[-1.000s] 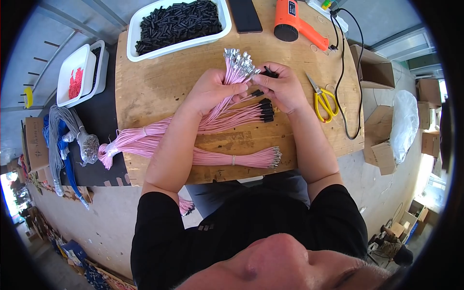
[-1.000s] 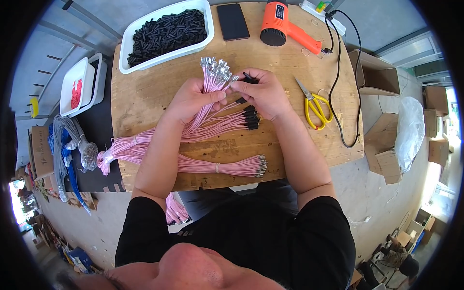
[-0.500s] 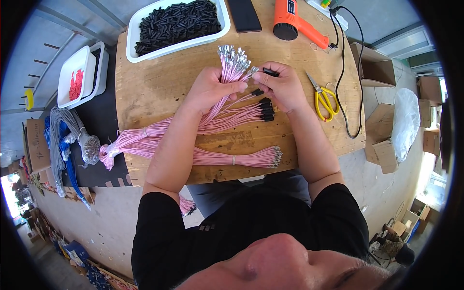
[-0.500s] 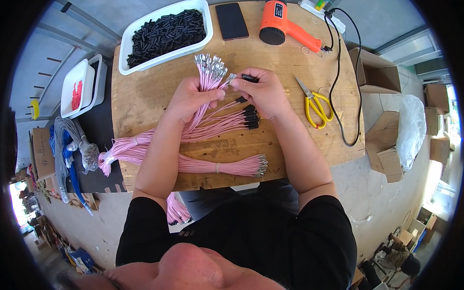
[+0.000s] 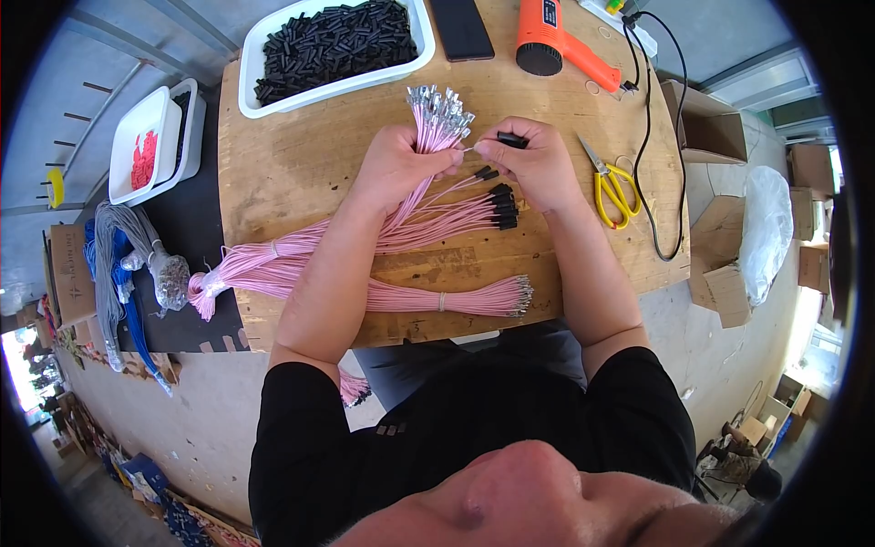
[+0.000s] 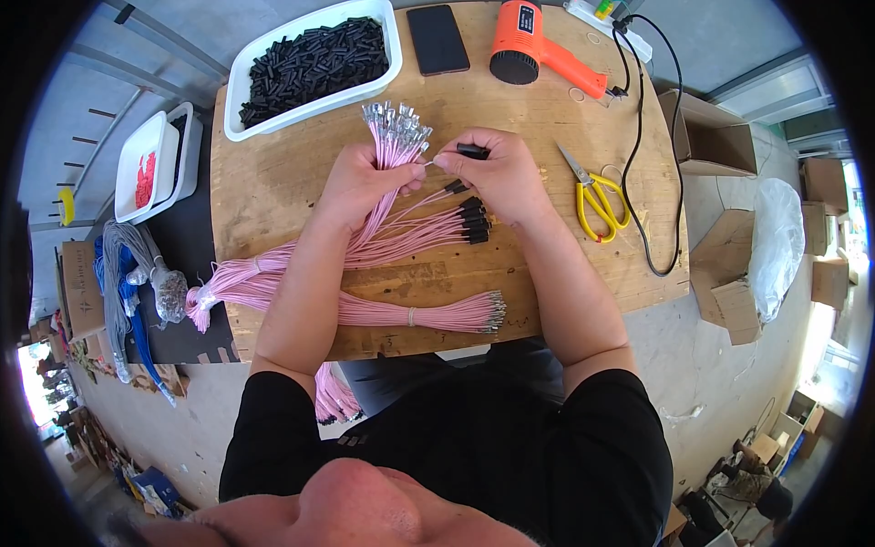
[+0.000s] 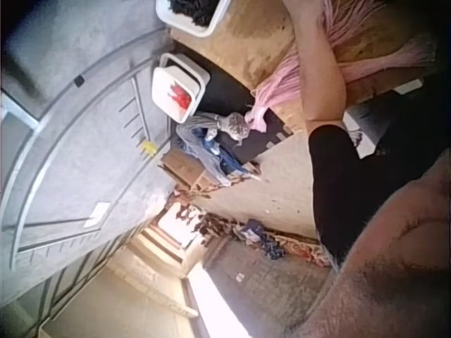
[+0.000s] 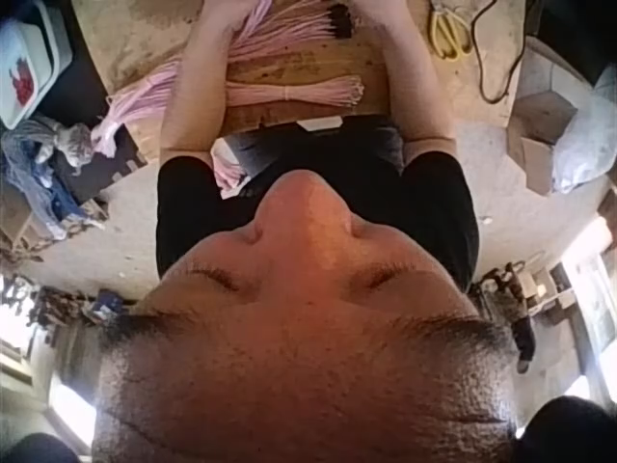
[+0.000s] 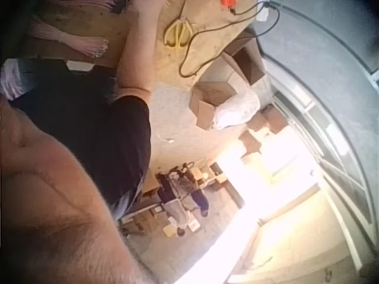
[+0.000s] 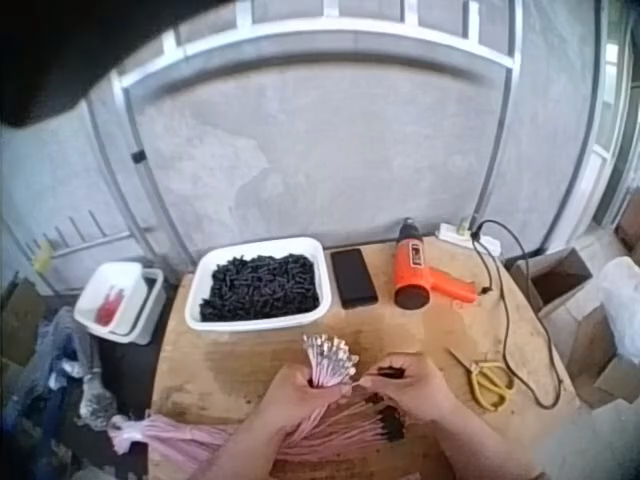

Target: Slide black insulating sleeves onto the ends of bundled wires.

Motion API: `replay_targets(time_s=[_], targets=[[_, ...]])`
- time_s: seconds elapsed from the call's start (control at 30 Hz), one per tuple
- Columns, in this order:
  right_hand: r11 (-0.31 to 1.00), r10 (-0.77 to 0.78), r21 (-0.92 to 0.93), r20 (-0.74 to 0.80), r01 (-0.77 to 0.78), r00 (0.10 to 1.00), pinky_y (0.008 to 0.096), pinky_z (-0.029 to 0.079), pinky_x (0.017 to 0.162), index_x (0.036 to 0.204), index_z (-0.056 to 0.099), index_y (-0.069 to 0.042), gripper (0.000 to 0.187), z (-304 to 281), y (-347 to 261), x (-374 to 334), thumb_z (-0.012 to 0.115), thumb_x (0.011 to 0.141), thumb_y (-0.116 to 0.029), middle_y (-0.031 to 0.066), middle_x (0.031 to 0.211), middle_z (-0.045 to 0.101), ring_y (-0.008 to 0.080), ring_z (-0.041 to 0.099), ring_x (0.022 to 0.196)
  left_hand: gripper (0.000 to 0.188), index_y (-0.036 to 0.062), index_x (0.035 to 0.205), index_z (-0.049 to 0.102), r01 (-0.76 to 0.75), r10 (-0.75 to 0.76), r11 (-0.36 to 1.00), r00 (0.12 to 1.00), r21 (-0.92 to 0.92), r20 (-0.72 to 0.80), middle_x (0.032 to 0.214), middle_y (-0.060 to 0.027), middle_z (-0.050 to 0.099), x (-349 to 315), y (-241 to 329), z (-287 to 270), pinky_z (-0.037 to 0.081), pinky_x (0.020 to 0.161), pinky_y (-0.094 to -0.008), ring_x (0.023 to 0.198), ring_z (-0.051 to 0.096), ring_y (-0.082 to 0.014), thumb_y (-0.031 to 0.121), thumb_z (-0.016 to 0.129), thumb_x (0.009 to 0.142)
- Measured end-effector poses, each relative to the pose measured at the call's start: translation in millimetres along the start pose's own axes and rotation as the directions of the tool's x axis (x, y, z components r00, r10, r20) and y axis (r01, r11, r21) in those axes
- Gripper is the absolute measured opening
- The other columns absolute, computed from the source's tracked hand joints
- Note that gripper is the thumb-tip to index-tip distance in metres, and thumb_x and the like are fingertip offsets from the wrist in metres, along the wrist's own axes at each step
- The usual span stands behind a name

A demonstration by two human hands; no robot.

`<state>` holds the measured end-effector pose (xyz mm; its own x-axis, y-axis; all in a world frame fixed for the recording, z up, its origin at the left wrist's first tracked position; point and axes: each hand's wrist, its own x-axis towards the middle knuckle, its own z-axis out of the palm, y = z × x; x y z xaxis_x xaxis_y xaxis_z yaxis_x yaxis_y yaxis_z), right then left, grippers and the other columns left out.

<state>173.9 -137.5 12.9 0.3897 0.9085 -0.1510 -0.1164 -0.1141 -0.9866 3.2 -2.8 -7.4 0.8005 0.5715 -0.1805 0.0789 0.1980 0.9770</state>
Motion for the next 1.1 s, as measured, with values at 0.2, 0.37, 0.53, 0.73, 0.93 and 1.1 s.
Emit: replay_targets(time_s=[0.2, 0.37, 0.53, 0.73, 0.93, 1.1], targets=[[0.936, 0.126, 0.321, 0.089, -0.148, 0.988, 0.0196, 0.032, 0.047, 0.106, 0.067, 0.002, 0.019, -4, 1, 4, 0.070, 0.093, -0.011, 0.0005, 0.079, 0.060, 0.0056, 0.045, 0.060, 0.016, -0.0035, 0.097, 0.071, 0.008, -0.009, 0.999, 1.000, -0.037, -0.012, 0.084, -0.0087, 0.071, -2, 4, 2, 0.053, 0.065, -0.0255, 0.072, 0.066, -0.0125, 0.007, 0.076, 0.086], [0.740, 0.138, 0.628, 0.208, -0.241, 0.968, 0.0174, 0.030, 0.044, 0.119, 0.062, 0.006, 0.031, -16, 5, 8, 0.052, 0.099, -0.015, 0.0075, 0.088, 0.060, 0.0083, 0.046, 0.062, 0.018, -0.0031, 0.097, 0.071, 0.074, -0.086, 0.983, 0.994, -0.167, -0.063, 0.082, -0.0074, 0.070, -2, 7, 2, 0.051, 0.063, -0.0246, 0.069, 0.063, -0.0119, 0.009, 0.076, 0.085], [0.798, 0.114, 0.566, 0.198, -0.209, 0.974, 0.0174, 0.031, 0.044, 0.122, 0.061, 0.007, 0.033, -13, 3, 7, 0.051, 0.098, -0.014, 0.0070, 0.089, 0.058, 0.0083, 0.047, 0.062, 0.018, -0.0026, 0.096, 0.070, 0.105, -0.120, 0.977, 0.990, -0.184, -0.071, 0.080, -0.0060, 0.068, -3, 11, 1, 0.048, 0.060, -0.0243, 0.066, 0.061, -0.0111, 0.010, 0.077, 0.085], [0.814, 0.134, 0.547, 0.147, -0.193, 0.980, 0.0177, 0.030, 0.045, 0.122, 0.063, 0.006, 0.031, -7, 1, 6, 0.055, 0.098, -0.012, 0.0075, 0.088, 0.061, 0.0080, 0.048, 0.063, 0.019, -0.0028, 0.096, 0.070, 0.073, -0.085, 0.986, 0.994, -0.150, -0.075, 0.081, -0.0060, 0.068, -2, 9, 1, 0.047, 0.059, -0.0245, 0.065, 0.060, -0.0108, 0.011, 0.078, 0.085], [0.837, 0.118, 0.524, 0.110, -0.159, 0.987, 0.0167, 0.031, 0.048, 0.112, 0.066, 0.001, 0.018, -5, 6, 5, 0.062, 0.095, -0.005, 0.0069, 0.089, 0.065, 0.0062, 0.049, 0.064, 0.018, -0.0041, 0.096, 0.070, 0.101, -0.116, 0.981, 0.989, -0.164, -0.087, 0.080, -0.0070, 0.068, -3, 13, 3, 0.048, 0.059, -0.0247, 0.066, 0.061, -0.0114, 0.010, 0.076, 0.086], [0.876, 0.096, 0.468, 0.060, -0.113, 0.994, 0.0160, 0.032, 0.049, 0.100, 0.065, -0.002, 0.008, -1, 9, 6, 0.068, 0.093, -0.004, 0.0070, 0.089, 0.068, 0.0045, 0.049, 0.065, 0.018, -0.0051, 0.096, 0.070, 0.085, -0.103, 0.978, 0.991, -0.191, -0.083, 0.080, -0.0077, 0.068, -3, 11, 1, 0.048, 0.060, -0.0249, 0.066, 0.061, -0.0119, 0.010, 0.076, 0.087]])
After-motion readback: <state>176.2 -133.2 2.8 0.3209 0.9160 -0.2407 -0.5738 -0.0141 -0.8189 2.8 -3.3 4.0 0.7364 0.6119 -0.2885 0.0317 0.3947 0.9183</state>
